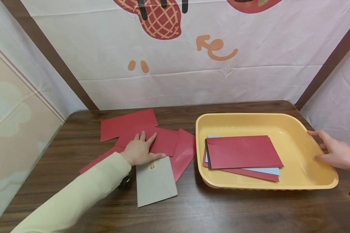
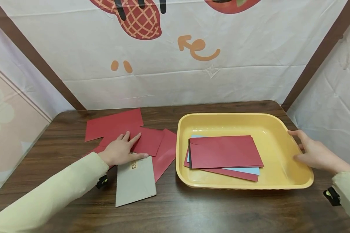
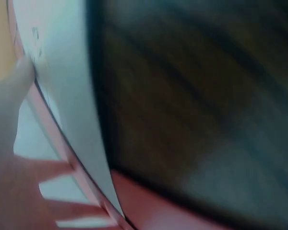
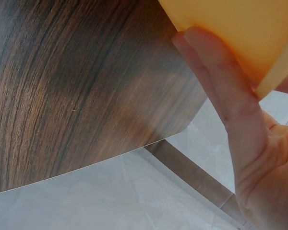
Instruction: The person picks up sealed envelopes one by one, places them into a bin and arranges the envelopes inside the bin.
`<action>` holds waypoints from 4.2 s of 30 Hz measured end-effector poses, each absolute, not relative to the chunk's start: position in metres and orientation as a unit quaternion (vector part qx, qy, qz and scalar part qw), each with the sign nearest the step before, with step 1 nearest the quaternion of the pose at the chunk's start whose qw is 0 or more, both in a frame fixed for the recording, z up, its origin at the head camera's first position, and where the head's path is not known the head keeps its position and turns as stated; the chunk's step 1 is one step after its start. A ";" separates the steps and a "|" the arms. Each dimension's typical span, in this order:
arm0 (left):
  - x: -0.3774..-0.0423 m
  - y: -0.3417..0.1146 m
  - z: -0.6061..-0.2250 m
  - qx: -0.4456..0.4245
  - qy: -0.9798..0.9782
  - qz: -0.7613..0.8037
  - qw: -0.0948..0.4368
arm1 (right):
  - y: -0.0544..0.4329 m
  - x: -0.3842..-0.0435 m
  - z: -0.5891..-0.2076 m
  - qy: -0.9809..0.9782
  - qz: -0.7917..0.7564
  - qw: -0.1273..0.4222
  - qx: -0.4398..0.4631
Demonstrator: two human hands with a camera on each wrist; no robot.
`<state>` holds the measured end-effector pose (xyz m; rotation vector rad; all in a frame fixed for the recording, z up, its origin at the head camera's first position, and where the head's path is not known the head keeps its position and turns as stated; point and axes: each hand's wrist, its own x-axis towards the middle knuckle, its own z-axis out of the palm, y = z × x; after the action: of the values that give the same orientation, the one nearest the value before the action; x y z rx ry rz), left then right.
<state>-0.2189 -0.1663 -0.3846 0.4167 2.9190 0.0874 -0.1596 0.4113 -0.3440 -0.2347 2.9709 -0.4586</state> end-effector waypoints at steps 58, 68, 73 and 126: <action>-0.221 -0.225 -0.371 -0.102 0.982 0.093 0.129 | 0.411 -0.158 -0.347 0.983 -0.152 0.054 -0.086; -0.225 -0.223 -0.369 -0.078 0.983 0.110 0.128 | 0.411 -0.159 -0.346 0.984 -0.151 0.058 -0.078; -0.226 -0.224 -0.368 -0.088 0.980 0.118 0.131 | 0.411 -0.159 -0.346 0.983 -0.154 0.057 -0.081; -0.202 -0.180 -0.321 -0.176 0.770 0.611 0.056 | 0.412 -0.161 -0.347 0.983 -0.155 0.055 -0.083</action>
<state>-0.2020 -0.1798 -0.3206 -0.5331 2.3350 1.8544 -0.1605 0.4124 -0.3465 -0.2531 2.9848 -0.4720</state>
